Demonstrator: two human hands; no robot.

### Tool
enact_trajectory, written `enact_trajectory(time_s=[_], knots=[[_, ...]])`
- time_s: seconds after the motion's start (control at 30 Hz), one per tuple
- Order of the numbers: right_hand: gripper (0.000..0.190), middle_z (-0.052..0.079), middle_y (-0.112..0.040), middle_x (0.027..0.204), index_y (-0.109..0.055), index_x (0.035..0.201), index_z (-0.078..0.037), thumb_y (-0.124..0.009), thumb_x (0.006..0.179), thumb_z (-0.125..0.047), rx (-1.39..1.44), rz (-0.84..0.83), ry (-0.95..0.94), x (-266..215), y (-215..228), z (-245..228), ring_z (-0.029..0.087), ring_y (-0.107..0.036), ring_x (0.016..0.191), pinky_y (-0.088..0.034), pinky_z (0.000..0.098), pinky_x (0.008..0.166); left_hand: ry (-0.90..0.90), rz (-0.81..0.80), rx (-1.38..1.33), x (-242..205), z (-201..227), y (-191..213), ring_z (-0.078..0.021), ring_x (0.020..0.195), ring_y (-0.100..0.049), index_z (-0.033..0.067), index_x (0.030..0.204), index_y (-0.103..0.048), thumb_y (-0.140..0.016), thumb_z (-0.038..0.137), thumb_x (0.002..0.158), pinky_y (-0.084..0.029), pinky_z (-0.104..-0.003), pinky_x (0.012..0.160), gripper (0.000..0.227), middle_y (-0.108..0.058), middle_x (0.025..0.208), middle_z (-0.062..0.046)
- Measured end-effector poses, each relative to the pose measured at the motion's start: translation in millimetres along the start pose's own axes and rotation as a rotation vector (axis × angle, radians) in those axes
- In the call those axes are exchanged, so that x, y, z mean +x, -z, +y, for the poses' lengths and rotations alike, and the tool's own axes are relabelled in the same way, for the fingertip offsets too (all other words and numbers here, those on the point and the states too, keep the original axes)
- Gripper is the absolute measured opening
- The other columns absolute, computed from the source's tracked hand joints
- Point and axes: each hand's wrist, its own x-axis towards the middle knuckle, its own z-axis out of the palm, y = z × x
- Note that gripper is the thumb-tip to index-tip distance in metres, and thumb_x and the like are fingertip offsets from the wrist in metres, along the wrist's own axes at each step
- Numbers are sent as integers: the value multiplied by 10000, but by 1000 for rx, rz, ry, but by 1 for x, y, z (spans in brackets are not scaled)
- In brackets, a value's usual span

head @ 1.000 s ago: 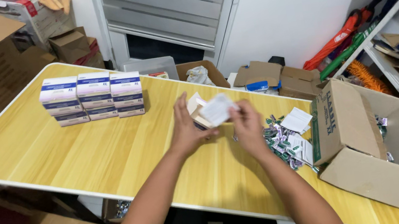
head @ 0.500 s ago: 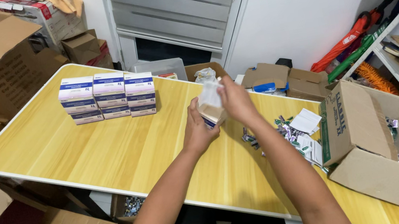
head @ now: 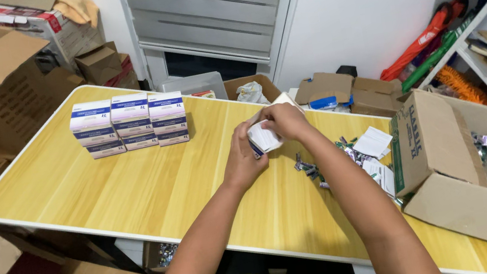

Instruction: The person opens a small white box and removes a folded paper. They then sort small foil-wrapped items from a pile on the table into separate groups by color and type.

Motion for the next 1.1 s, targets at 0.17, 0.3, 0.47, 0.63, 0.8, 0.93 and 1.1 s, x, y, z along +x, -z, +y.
enact_trajectory(time_s=[0.17, 0.3, 0.47, 0.63, 0.8, 0.93, 1.1], knots=[[243, 144, -757, 887, -771, 947, -88, -821, 780, -258, -29, 78, 19, -2, -8, -16, 342, -722, 853, -554, 445, 781, 27, -28, -52, 1, 3, 2, -452, 1348, -472, 131, 1519, -190, -803, 48, 718, -455, -487, 1106, 1012, -411, 1464, -227], [324, 181, -742, 880, -746, 928, -28, -854, 725, -256, -148, 207, 19, -8, -6, -28, 363, -714, 865, -547, 471, 781, 67, -17, -15, 3, 5, 3, -456, 1335, -471, 119, 1515, -192, -799, 39, 709, -456, -481, 1097, 1012, -405, 1458, -238], [168, 180, -752, 891, -780, 948, -62, -773, 840, -191, -121, 240, -19, -2, -15, -18, 365, -720, 865, -556, 460, 810, 112, -17, -38, 4, 9, 7, -443, 1324, -482, 119, 1508, -204, -815, 57, 726, -464, -471, 1085, 995, -424, 1421, -227], [319, 148, -767, 989, -803, 1018, -99, -669, 742, -11, -19, -245, 83, 18, -32, 3, 298, -728, 931, -567, 413, 797, 49, -25, 8, 3, 14, 7, -442, 1333, -493, 136, 1507, -235, -818, 46, 710, -473, -471, 1092, 992, -443, 1430, -210], [382, 158, -774, 1058, -773, 1114, -49, -597, 792, 59, 152, -83, 64, 13, -13, 4, 258, -751, 947, -582, 360, 855, 157, 5, 46, 5, 14, 11, -442, 1287, -511, 100, 1514, -243, -855, 133, 713, -497, -465, 1034, 1009, -432, 1433, -227], [317, 127, -776, 1124, -735, 1158, -5, -513, 941, 59, 419, 109, 21, -25, 32, 19, 206, -752, 985, -594, 335, 879, 375, 41, 277, 10, 11, 19, -427, 1261, -501, 101, 1526, -248, -921, 290, 707, -457, -489, 1054, 1077, -441, 1384, -228], [243, 108, -767, 1129, -714, 1183, -14, -593, 975, -45, 339, 68, -33, -97, 73, 60, 200, -734, 1003, -577, 341, 854, 526, 81, 447, 13, 17, 23, -449, 1318, -388, 120, 1529, -257, -954, 408, 649, -361, -529, 1102, 1159, -344, 1408, -292]])
